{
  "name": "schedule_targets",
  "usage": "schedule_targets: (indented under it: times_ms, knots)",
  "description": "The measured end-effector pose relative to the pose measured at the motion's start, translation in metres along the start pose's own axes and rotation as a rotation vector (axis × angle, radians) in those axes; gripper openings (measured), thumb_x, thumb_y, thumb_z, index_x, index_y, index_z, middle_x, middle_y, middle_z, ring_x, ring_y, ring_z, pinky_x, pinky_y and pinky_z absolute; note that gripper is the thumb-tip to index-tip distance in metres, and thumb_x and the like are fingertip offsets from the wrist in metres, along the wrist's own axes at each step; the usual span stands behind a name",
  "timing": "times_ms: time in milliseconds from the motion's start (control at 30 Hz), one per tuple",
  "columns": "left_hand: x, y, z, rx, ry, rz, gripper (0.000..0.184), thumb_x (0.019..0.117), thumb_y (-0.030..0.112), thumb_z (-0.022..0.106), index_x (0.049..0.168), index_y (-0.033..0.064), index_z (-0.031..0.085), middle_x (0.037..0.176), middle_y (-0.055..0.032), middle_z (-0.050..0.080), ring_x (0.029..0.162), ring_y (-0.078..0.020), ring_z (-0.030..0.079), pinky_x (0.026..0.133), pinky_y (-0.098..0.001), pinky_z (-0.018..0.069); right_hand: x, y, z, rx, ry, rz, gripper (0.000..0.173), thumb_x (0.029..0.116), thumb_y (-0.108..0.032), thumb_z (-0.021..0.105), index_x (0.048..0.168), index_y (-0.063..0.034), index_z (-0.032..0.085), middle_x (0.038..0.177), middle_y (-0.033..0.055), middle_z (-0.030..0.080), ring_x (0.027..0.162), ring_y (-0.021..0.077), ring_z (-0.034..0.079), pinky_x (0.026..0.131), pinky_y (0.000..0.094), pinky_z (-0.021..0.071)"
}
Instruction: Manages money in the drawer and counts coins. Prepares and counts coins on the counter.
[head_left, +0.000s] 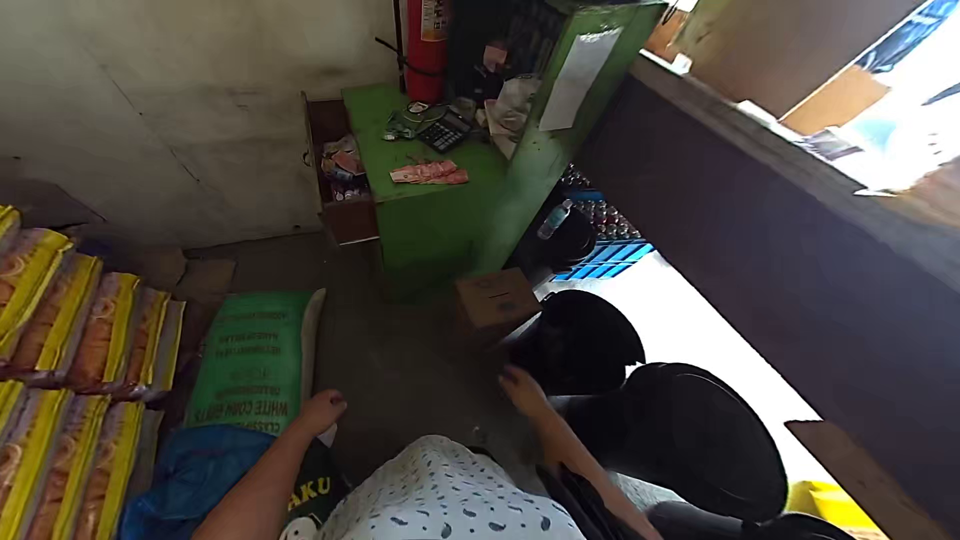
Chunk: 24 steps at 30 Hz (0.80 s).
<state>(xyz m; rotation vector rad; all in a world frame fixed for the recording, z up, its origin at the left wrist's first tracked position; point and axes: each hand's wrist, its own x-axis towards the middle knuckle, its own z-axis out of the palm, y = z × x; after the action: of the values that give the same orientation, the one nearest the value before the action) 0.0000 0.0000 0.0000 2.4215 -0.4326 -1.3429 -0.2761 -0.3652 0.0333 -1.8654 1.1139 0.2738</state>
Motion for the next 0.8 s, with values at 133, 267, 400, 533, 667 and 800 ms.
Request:
schedule_targets:
  times_ms: [133, 267, 400, 533, 667, 800]
  knots:
    - [0.027, 0.062, -0.08, -0.166, 0.297, 0.181, 0.06, 0.1018, 0.034, 0.065, 0.15, 0.002, 0.048, 0.151, -0.0251, 0.049, 0.138, -0.0388, 0.051, 0.115, -0.0549, 0.0415, 0.074, -0.101, -0.015, 0.283, 0.093, -0.059, 0.06, 0.1068, -0.031, 0.056, 0.155, 0.0002, 0.038, 0.155, 0.0258, 0.044, 0.143, 0.0361, 0.046, 0.118, 0.0518, 0.0389]
    - [0.059, 0.128, -0.146, -0.177, 0.508, 0.432, 0.063, 0.0987, 0.037, 0.066, 0.149, 0.0019, 0.049, 0.157, -0.0235, 0.043, 0.147, -0.0353, 0.041, 0.12, -0.0503, 0.0368, 0.154, -0.218, -0.033, 0.404, 0.208, -0.082, 0.071, 0.107, -0.04, 0.053, 0.16, -0.001, 0.027, 0.161, 0.0303, 0.031, 0.149, 0.0428, 0.034, 0.12, 0.0566, 0.0339]
    - [0.107, 0.19, -0.206, -0.014, 0.657, 0.648, 0.07, 0.0953, 0.045, 0.065, 0.148, 0.0007, 0.052, 0.157, -0.0232, 0.044, 0.149, -0.0392, 0.037, 0.121, -0.0551, 0.0329, 0.255, -0.33, -0.041, 0.77, 0.424, -0.069, 0.086, 0.1071, -0.048, 0.049, 0.164, -0.0015, 0.003, 0.168, 0.0319, 0.007, 0.155, 0.0446, 0.017, 0.123, 0.059, 0.0271]
    - [0.147, 0.263, -0.263, 0.163, 0.552, 0.739, 0.072, 0.0982, 0.05, 0.061, 0.152, 0.0036, 0.047, 0.16, -0.0187, 0.041, 0.152, -0.0373, 0.033, 0.122, -0.0627, 0.0246, 0.313, -0.419, -0.045, 1.167, 0.515, 0.156, 0.09, 0.1059, -0.057, 0.041, 0.164, -0.0057, -0.004, 0.169, 0.0263, 0.005, 0.155, 0.0408, 0.018, 0.12, 0.0605, 0.0284]
    - [0.198, 0.334, -0.301, 0.28, 0.423, 0.8, 0.072, 0.1027, 0.052, 0.052, 0.157, 0.0053, 0.041, 0.164, -0.018, 0.036, 0.155, -0.0357, 0.027, 0.124, -0.0618, 0.0194, 0.331, -0.443, -0.044, 1.291, 0.619, 0.201, 0.083, 0.1069, -0.048, 0.045, 0.164, -0.0044, 0.003, 0.167, 0.0273, 0.012, 0.153, 0.0405, 0.023, 0.119, 0.0572, 0.0333]
    - [0.251, 0.384, -0.305, 0.416, 0.37, 0.803, 0.084, 0.1015, 0.064, 0.045, 0.16, 0.0041, 0.034, 0.165, -0.0226, 0.031, 0.156, -0.0401, 0.024, 0.124, -0.0637, 0.0181, 0.338, -0.434, -0.041, 1.429, 0.668, 0.108, 0.073, 0.11, -0.045, 0.038, 0.165, -0.01, 0.006, 0.168, 0.0227, 0.019, 0.151, 0.0355, 0.032, 0.118, 0.0539, 0.0387]
